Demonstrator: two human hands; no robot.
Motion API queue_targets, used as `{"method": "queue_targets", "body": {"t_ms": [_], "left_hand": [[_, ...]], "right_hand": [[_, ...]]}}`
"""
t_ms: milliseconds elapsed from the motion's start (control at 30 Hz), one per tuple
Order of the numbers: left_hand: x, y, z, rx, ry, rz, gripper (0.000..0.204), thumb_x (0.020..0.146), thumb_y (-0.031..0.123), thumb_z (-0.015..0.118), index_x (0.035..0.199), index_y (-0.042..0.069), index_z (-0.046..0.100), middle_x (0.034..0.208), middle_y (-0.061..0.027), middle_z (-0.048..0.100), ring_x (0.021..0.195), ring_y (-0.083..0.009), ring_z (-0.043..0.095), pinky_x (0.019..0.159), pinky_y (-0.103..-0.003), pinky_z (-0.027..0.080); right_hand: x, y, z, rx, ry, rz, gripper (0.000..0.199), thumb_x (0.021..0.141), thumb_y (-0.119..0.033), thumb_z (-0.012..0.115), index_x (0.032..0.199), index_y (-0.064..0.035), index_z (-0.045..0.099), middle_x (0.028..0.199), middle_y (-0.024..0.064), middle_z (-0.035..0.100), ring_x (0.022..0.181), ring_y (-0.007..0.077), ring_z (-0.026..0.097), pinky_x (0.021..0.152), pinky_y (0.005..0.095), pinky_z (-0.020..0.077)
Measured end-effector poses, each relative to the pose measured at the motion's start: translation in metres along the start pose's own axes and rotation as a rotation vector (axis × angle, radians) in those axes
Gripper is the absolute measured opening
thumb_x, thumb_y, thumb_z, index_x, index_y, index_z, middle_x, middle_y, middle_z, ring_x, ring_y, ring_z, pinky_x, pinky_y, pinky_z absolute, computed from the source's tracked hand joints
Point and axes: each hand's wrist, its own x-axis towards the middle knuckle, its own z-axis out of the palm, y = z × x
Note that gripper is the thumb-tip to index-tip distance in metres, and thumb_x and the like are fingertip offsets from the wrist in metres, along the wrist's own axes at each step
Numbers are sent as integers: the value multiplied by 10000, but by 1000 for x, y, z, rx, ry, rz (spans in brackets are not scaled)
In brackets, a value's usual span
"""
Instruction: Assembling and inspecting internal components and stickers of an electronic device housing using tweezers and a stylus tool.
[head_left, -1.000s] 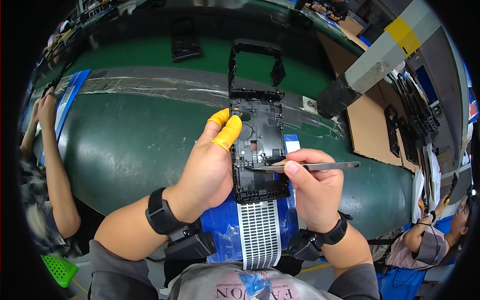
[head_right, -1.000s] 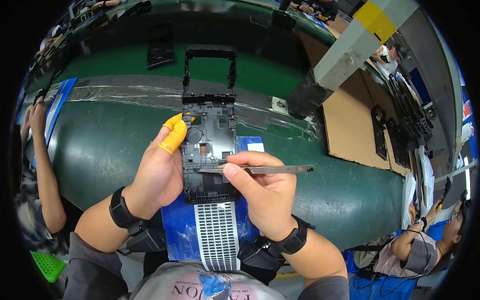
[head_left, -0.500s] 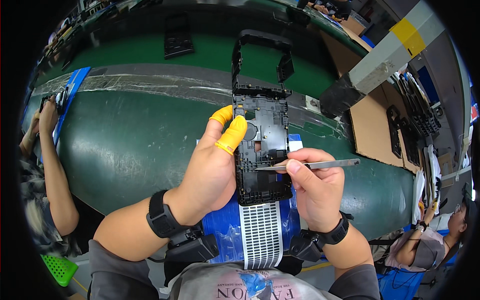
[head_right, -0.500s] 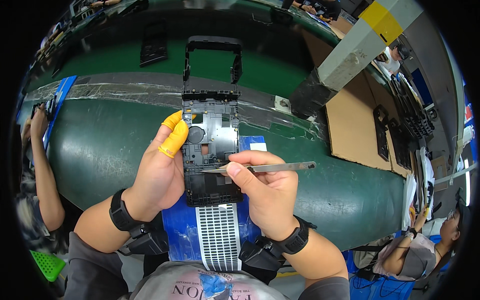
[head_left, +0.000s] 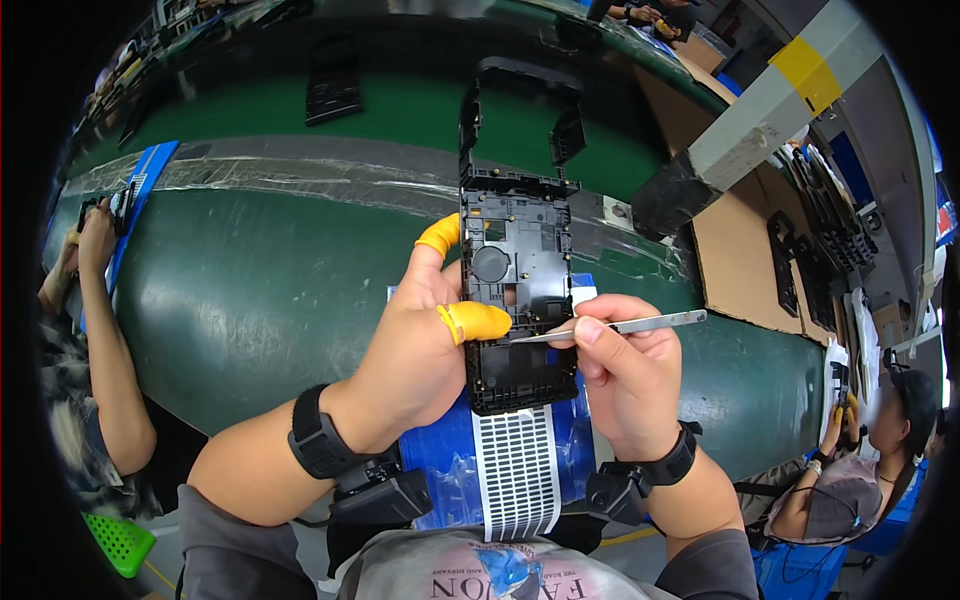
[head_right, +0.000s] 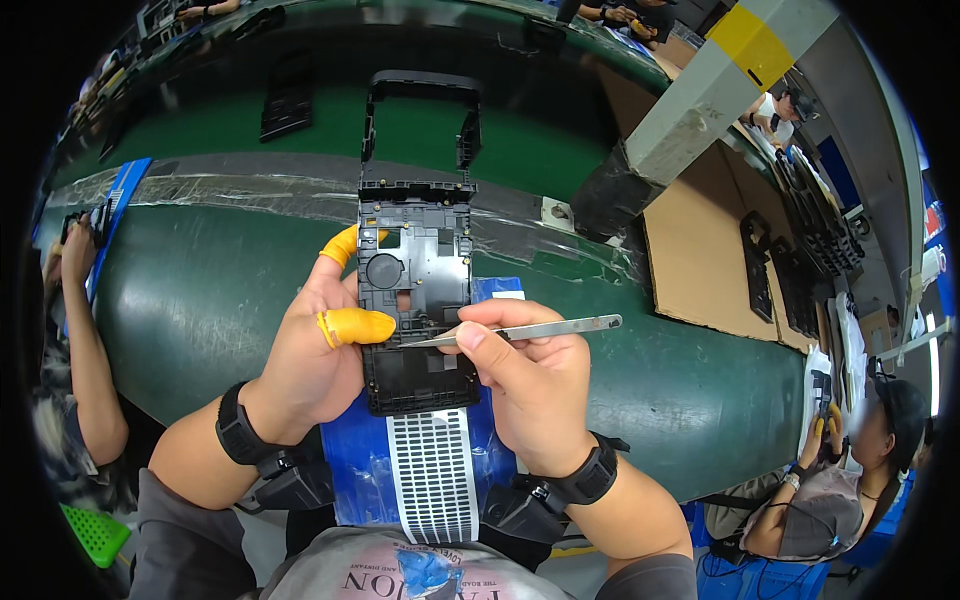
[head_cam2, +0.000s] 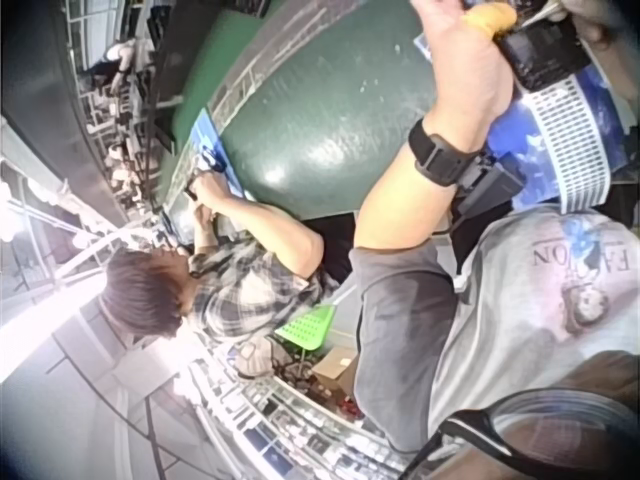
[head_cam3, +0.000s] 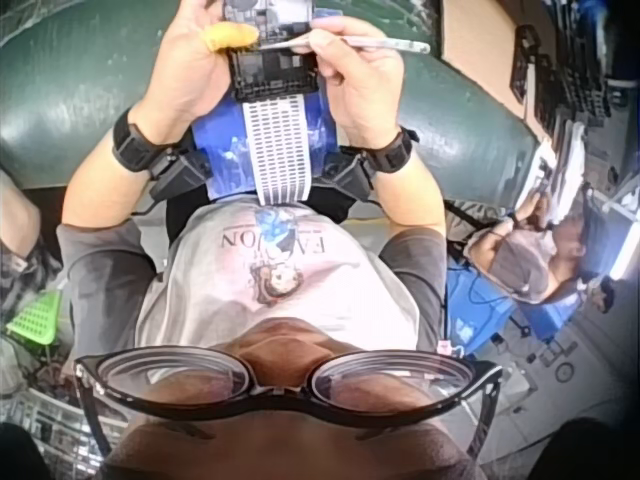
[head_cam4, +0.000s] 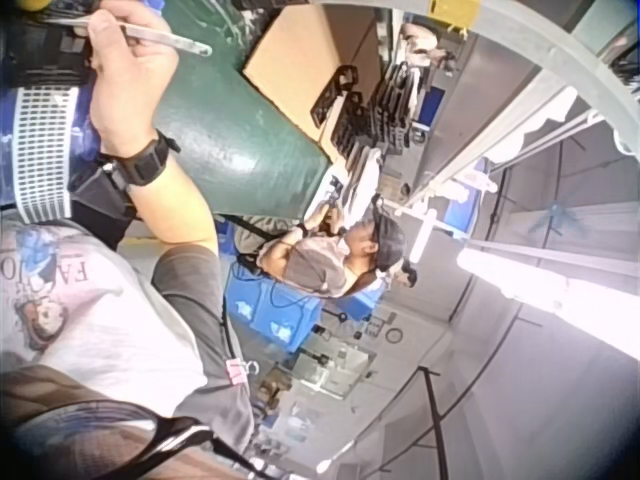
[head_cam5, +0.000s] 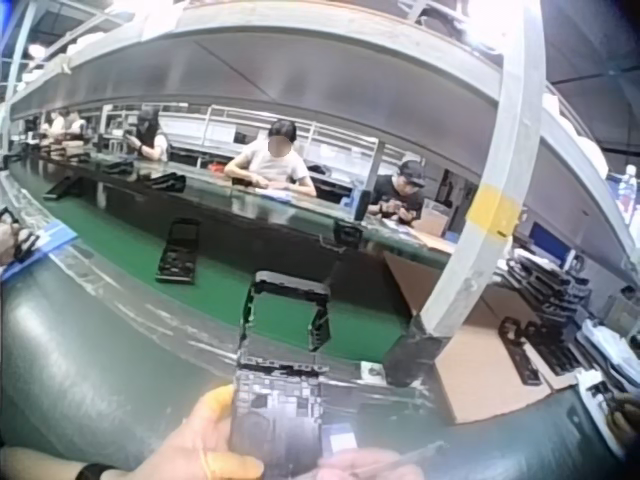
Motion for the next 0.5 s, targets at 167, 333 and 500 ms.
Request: {"method": "queue_targets", "body": {"t_ms": [167,333,500], "left_hand": [[0,1,1,-24,12,-11,641,650,-95,429,1234,58,213,1071,-146,468,987,-224,482,836,-338,413],[0,0,1,-13,8,-3,640,652,-96,434,1233,59,214,1069,-141,470,985,-218,483,837,-333,412],[-1,1,1,-24,3,-1,639,656,-100,435,1233,60,213,1063,-129,474,971,-202,479,832,-318,413]], "right_hand": [[0,-1,2,-50,22,-1,159,742,-33,589,888,28,566,754,79,607,601,52,508,502,158,355],[-1,-1,4,-81,24,-11,163,743,-42,594,888,26,566,754,77,611,609,53,518,505,154,357],[1,-1,3,-82,24,-3,158,742,-44,596,883,23,568,752,77,610,605,53,515,505,155,359]]}}
